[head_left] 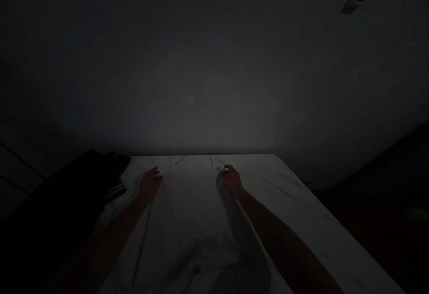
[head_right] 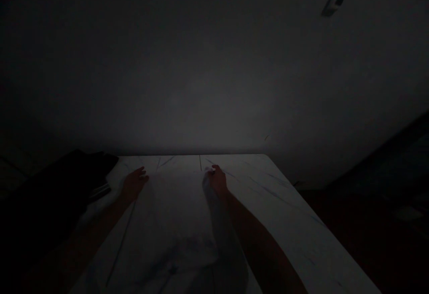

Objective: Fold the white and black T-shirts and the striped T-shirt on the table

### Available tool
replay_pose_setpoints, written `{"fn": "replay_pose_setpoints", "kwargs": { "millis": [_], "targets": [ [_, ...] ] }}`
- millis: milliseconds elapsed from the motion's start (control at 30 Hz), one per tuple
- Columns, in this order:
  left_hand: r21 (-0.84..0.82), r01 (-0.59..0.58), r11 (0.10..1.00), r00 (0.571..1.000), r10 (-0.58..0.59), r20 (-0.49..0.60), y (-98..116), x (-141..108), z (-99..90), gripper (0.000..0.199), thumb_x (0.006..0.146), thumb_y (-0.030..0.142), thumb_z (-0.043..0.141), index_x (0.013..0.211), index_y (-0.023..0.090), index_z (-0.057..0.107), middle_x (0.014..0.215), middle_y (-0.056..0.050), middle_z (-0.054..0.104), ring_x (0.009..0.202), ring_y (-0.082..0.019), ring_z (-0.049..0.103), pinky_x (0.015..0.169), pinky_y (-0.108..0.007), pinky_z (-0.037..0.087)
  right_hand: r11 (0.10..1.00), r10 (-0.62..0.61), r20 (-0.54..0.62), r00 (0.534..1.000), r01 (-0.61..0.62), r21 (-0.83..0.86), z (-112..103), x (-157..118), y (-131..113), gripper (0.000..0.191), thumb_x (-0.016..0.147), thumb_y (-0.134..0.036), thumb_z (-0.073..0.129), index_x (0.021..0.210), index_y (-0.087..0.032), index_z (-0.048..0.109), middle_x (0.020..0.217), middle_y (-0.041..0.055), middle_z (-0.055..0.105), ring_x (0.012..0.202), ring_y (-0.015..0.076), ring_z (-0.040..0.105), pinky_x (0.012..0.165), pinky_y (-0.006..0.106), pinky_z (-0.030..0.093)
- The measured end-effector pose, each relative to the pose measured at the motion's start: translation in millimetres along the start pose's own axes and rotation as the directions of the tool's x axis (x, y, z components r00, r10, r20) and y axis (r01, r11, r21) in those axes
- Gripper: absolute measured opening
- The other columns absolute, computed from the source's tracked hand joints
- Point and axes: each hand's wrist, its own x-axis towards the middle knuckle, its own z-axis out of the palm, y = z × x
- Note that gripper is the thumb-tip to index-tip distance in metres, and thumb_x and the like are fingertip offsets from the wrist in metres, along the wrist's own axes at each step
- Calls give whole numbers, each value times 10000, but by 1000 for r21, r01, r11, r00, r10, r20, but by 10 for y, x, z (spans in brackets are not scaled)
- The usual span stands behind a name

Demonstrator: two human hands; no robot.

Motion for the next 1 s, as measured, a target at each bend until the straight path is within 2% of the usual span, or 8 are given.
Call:
{"fn": "replay_pose_setpoints", "kwargs": {
  "millis": [100, 200, 333, 467, 600, 733, 867, 1000],
  "targets": [
    [32, -29, 999, 1000, 29, -12, -113, -235, -209, 586, 725, 321, 622, 1285, 146, 623, 1202, -136, 720, 961, -255, 723, 869, -375, 578, 998, -5, 17, 1000, 4, 55, -185, -259, 89, 455, 851, -297, 559, 1285, -163, 588, 1117, 107, 722, 880, 203, 702, 822, 327, 528],
    [168, -90, 982, 995, 80, 62, -322, -811, -589, 522, 731, 465, 594, 1147, 162, 685, 1079, -122, 756, 905, -273, 732, 864, -389, 578, 994, -7, 107, 994, -5, 111, -448, -785, 357, 427, 871, -391, 523, 1239, -190, 604, 1031, 80, 733, 767, 185, 694, 707, 300, 529],
    [254, 35, 967, 968, -96, 233, -491, -1800, -1046, 446, 739, 587, 555, 955, 235, 725, 988, -76, 788, 940, -293, 740, 866, -374, 575, 987, 54, 303, 952, -97, 130, -770, -1642, 696, 451, 881, -576, 485, 1011, -195, 688, 848, 66, 731, 737, 203, 680, 633, 288, 488],
    [205, 172, 964, 916, -233, 326, -381, -2418, -1154, 458, 696, 634, 582, 910, 254, 723, 937, -72, 789, 857, -296, 746, 754, -365, 591, 964, 103, 472, 876, -204, 169, -907, -2166, 728, 527, 880, -652, 465, 954, -180, 686, 760, 49, 704, 635, 184, 632, 555, 279, 437],
    [142, 297, 944, 868, -329, 372, -239, -2562, -1051, 582, 655, 685, 587, 981, 209, 665, 724, -53, 735, 613, -253, 687, 550, -343, 537, 925, 126, 482, 867, -278, 258, -882, -2300, 652, 479, 803, -630, 571, 979, -189, 639, 673, 7, 650, 547, 150, 564, 503, 258, 398],
    [12, 318, 948, 880, -299, 370, -250, -2579, -964, 664, 662, 684, 603, 1101, 186, 593, 578, 12, 640, 477, -188, 582, 455, -279, 426, 864, 147, 449, 881, -336, 376, -845, -2336, 624, 458, 773, -637, 593, 933, -207, 585, 558, -46, 555, 476, 127, 494, 455, 240, 356],
    [-34, 326, 945, 901, -300, 313, -279, -2598, -903, 594, 654, 680, 586, 1006, 201, 589, 609, 0, 647, 453, -153, 543, 427, -246, 370, 843, 147, 495, 856, -370, 390, -853, -2375, 617, 453, 744, -650, 611, 832, -210, 550, 543, -41, 557, 461, 119, 501, 449, 233, 364],
    [-50, 396, 917, 867, -356, 348, -247, -2576, -865, 599, 603, 721, 595, 925, 217, 567, 457, 53, 519, 390, -152, 476, 390, -241, 322, 838, 109, 552, 827, -375, 396, -847, -2391, 641, 472, 752, -643, 596, 886, -190, 589, 604, -14, 610, 497, 138, 565, 469, 245, 407]
  ]
}}
